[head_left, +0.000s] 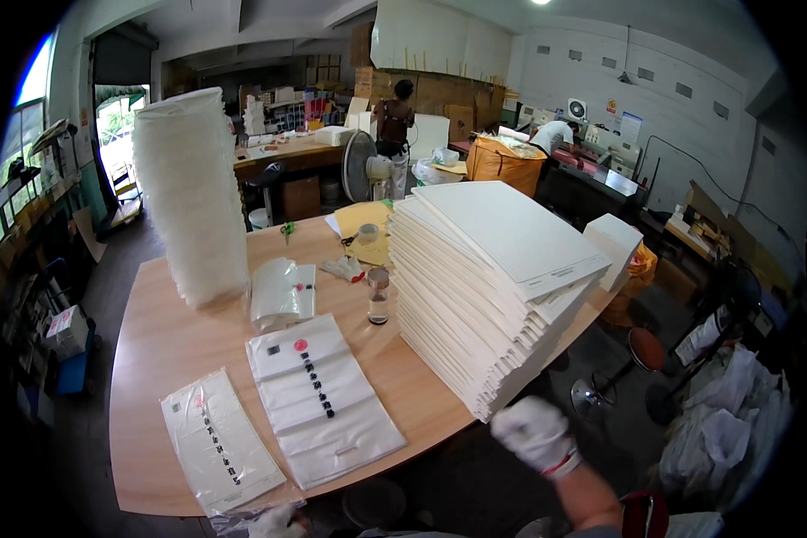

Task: The person repeatedly picks up stacks of white papers, places them into clear plastic bags, and seals the bags. The person then stacks the sealed packages on the table. The task is performed continuously throughout the video.

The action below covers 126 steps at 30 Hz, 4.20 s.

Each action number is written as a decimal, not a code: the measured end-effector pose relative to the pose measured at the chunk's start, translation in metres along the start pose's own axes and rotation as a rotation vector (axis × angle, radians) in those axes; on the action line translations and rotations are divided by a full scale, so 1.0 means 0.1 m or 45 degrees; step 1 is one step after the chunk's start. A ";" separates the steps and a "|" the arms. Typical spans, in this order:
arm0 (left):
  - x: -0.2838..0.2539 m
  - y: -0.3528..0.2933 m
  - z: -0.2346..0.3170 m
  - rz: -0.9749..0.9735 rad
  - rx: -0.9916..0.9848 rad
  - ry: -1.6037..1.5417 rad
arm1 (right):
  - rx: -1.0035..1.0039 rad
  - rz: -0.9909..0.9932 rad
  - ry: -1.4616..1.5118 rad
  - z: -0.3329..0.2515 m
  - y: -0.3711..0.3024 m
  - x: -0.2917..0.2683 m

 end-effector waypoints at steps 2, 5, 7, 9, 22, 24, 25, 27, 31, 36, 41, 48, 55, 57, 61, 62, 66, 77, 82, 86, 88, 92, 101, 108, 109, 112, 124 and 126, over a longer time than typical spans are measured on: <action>-0.20 0.20 0.14 0.182 0.112 0.016 | -0.221 0.153 -0.478 -0.34 0.67 -0.57; -0.34 0.61 -0.07 0.477 -0.033 0.009 | -0.250 0.226 -0.870 -0.12 1.10 -0.89; -0.20 1.00 -0.70 0.776 -0.026 0.202 | -0.190 -0.071 -0.752 0.01 1.39 -0.98; -0.12 1.28 -0.89 0.785 -0.272 0.318 | 0.064 -0.298 -0.742 0.17 1.39 -0.96; 0.04 0.85 -1.34 0.626 -0.417 0.510 | -0.031 -0.081 -0.867 0.35 1.41 -0.86; 0.10 1.06 -1.31 0.721 -0.358 0.471 | -0.185 -0.043 -1.001 0.30 1.39 -0.97; 0.11 1.38 -1.09 0.742 -0.033 0.246 | -0.268 0.003 -1.022 0.27 1.35 -1.11; -0.04 1.42 -0.47 0.823 0.404 -0.162 | -0.725 0.115 -1.413 0.62 1.40 -1.05; -0.31 1.62 1.51 0.000 1.079 -0.729 | -0.497 0.144 -1.326 0.23 1.44 -1.02; -0.60 1.25 3.14 -1.343 0.357 -2.117 | -0.603 -0.320 -1.121 -1.04 1.12 -0.91; -0.89 0.72 2.85 -0.896 0.088 -1.815 | 0.097 -0.175 -0.395 -0.74 0.76 -1.19; -0.84 0.63 2.20 -0.455 0.731 -0.952 | 0.789 0.362 1.044 -0.35 -0.01 -0.16; 0.55 0.76 1.70 0.526 1.277 -0.297 | 0.476 0.532 0.062 -0.78 -0.33 1.28; 0.51 0.78 1.46 0.262 1.109 -0.481 | 0.568 0.424 0.275 -0.64 -0.41 1.19; 0.55 1.65 0.73 0.437 0.452 -0.176 | 0.543 0.305 0.335 -0.38 -0.54 1.10; 0.66 1.84 0.44 0.543 0.418 0.145 | 0.585 0.295 0.309 -0.43 -0.56 1.06; 0.84 2.25 -0.18 0.502 0.365 0.286 | 0.622 0.236 0.250 -0.41 -0.71 1.03; 0.27 2.69 -0.18 0.031 0.173 -0.400 | 0.395 -0.483 -0.389 -0.28 -0.95 1.60; 0.51 2.76 -0.27 -0.254 0.194 -1.606 | 1.056 -0.617 0.399 -0.02 -1.05 1.84; 0.50 2.68 -0.06 -0.251 0.321 -1.376 | 1.128 -0.389 1.088 0.13 -0.48 2.33; 0.73 2.67 -0.29 0.033 0.285 -0.910 | 1.233 -0.293 1.500 0.01 -0.20 2.60; 0.19 2.52 0.15 -0.007 0.006 -1.414 | 1.232 -0.144 1.423 0.24 -0.16 2.77; -0.02 2.70 0.15 -0.075 -0.212 -1.890 | 0.799 -0.353 -0.076 0.41 -0.70 1.80; 0.45 2.81 0.78 -0.080 0.528 -1.150 | 0.462 -0.994 -0.466 0.25 -0.62 1.81; 0.79 2.81 0.87 -0.165 0.620 -1.239 | 0.618 -1.297 -0.567 0.34 -0.50 2.01; 0.84 2.17 1.36 0.067 0.898 -0.047 | 0.744 -1.050 -0.393 0.63 -0.48 2.34; 0.63 2.47 -0.48 1.326 0.577 0.234 | 0.714 -0.874 -0.417 1.28 0.18 2.98; 0.85 2.65 -1.02 1.246 0.320 -0.572 | 0.673 -0.932 -0.395 1.20 0.17 2.93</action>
Point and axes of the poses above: each hand's wrist, its own y-axis towards the middle knuckle, its own x-axis out of the palm, z = x × y, the point moved 1 cm from there along y, towards the middle knuckle, and after that the axes turned 6 degrees about -y, right-handed, at the moved point
